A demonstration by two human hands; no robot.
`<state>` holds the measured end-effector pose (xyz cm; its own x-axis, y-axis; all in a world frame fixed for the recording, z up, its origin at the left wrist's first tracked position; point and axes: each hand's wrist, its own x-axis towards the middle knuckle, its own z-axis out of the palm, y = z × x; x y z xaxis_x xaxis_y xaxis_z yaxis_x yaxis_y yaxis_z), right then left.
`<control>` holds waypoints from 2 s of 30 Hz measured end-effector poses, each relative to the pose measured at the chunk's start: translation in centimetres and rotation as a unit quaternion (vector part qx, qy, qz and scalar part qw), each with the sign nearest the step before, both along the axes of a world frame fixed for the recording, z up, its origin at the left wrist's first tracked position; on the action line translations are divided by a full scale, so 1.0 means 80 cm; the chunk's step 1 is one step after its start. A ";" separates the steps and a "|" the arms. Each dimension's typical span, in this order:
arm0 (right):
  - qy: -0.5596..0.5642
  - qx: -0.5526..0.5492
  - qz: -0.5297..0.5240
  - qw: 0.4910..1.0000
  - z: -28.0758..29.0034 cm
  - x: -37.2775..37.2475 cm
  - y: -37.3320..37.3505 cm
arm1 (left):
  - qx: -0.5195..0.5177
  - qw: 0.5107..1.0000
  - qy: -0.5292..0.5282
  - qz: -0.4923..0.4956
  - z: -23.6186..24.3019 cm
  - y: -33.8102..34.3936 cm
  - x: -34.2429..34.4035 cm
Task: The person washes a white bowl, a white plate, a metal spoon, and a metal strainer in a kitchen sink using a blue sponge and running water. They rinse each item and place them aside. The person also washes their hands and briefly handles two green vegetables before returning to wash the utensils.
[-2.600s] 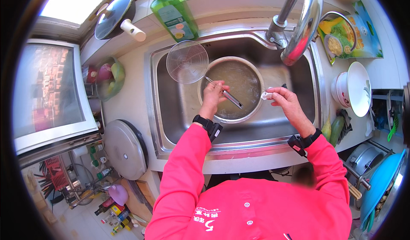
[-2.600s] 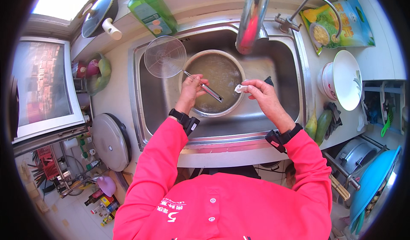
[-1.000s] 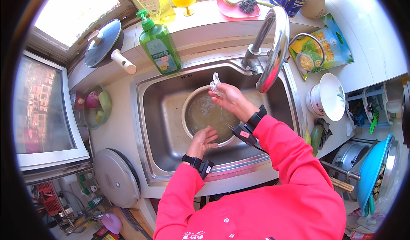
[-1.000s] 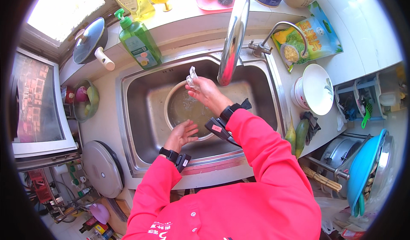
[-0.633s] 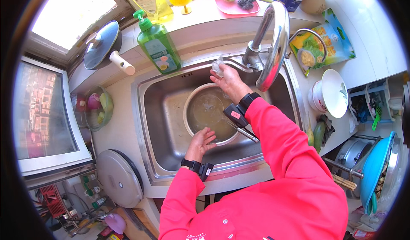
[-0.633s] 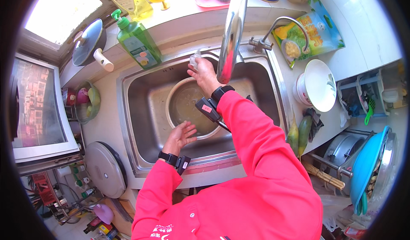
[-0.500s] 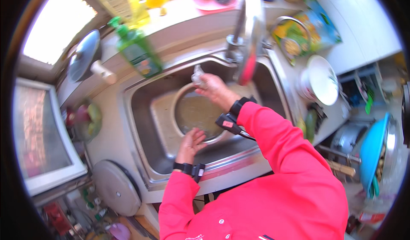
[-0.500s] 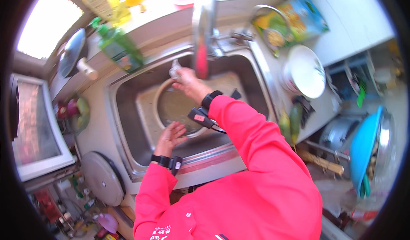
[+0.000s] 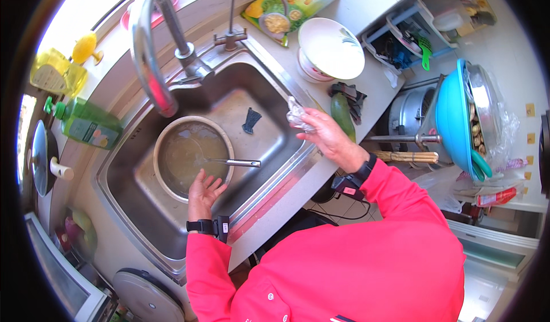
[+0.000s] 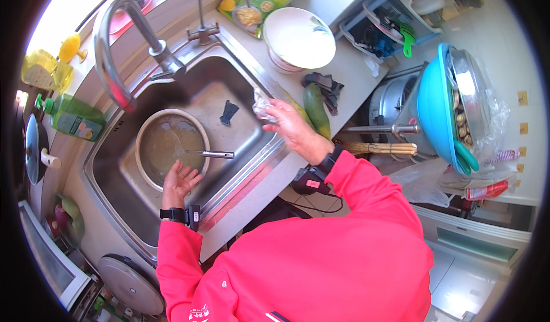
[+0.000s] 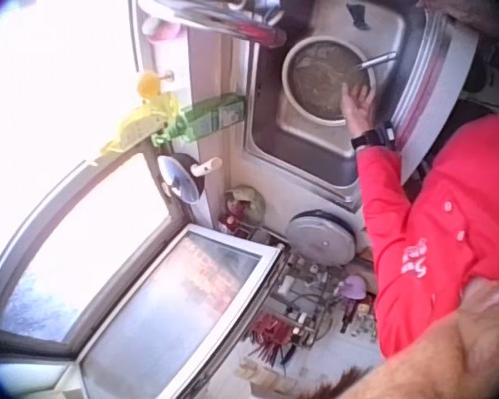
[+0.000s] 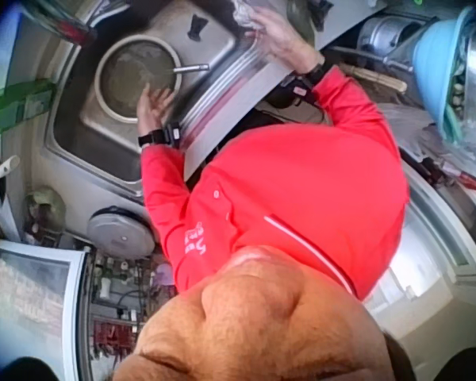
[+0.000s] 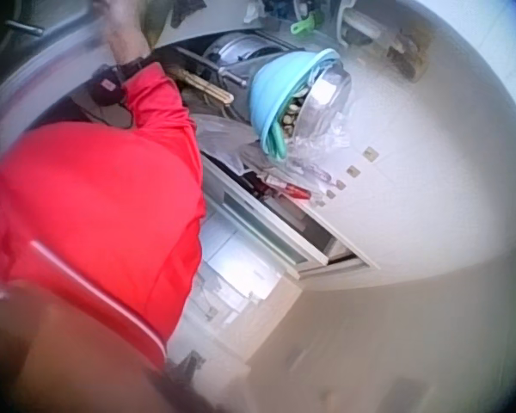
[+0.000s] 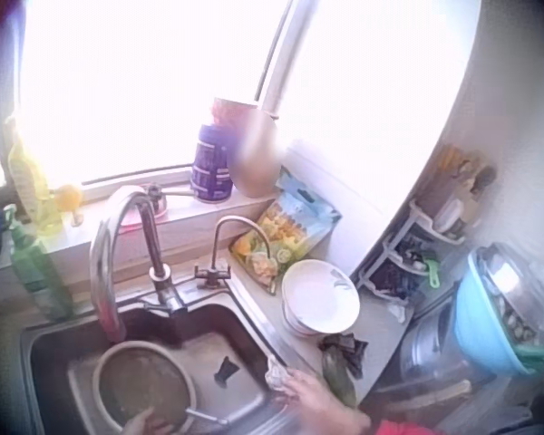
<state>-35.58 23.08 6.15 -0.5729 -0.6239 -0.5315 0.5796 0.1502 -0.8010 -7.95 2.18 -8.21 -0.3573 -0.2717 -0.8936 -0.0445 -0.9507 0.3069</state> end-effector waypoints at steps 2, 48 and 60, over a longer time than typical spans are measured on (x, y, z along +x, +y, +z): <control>0.047 0.029 -0.032 0.998 0.013 -0.011 0.031 | -0.004 1.000 0.002 -0.002 0.003 0.003 -0.008; -0.378 -0.113 0.075 0.916 -0.028 0.065 -0.148 | -0.011 0.991 -0.033 0.126 -0.037 0.014 -0.048; -0.139 0.088 0.200 0.966 -0.196 0.155 -0.320 | -0.068 0.953 -0.058 0.291 -0.045 -0.046 0.014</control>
